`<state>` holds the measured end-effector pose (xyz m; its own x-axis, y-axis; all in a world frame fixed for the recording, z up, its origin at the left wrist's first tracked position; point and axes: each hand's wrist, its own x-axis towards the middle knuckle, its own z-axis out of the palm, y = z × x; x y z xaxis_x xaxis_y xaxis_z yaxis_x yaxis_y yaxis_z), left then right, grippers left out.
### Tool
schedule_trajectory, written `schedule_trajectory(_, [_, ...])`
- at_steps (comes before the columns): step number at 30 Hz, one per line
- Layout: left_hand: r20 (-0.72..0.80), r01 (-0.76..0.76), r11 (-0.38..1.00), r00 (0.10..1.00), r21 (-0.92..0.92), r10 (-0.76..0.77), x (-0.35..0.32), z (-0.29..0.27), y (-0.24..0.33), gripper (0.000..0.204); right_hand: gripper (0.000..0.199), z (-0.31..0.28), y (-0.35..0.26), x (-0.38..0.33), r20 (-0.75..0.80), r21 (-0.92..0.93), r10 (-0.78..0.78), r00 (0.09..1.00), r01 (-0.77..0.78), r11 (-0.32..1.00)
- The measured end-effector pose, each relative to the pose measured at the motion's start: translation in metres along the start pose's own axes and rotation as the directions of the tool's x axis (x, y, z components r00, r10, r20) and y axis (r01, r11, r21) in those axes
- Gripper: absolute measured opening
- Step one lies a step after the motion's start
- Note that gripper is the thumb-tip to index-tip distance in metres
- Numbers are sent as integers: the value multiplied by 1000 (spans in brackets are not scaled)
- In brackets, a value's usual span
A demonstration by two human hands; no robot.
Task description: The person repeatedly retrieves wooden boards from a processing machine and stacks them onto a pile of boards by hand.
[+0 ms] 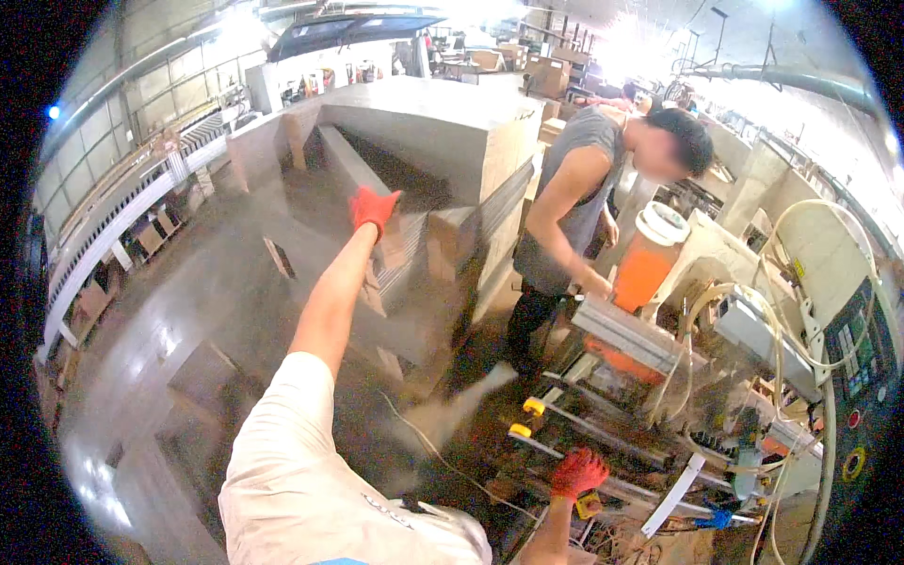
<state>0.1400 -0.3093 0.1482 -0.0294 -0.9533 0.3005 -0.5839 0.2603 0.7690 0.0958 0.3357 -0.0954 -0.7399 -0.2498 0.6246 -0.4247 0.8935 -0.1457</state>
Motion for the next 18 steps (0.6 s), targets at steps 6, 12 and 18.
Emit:
schedule_trajectory(6, [-67,196,980,978,-46,-199,42,-12,-31,104,29,21,-8,0,-14,90,-26,1000,27,996])
schedule_trajectory(12, [331,204,590,937,-781,113,-111,-15,-37,84,20,15,15,4,-95,48,-8,995,12,999])
schedule_trajectory(18, [508,402,375,826,-835,245,-236,-95,-46,54,17,3,-6,13,-126,87,-79,989,91,992])
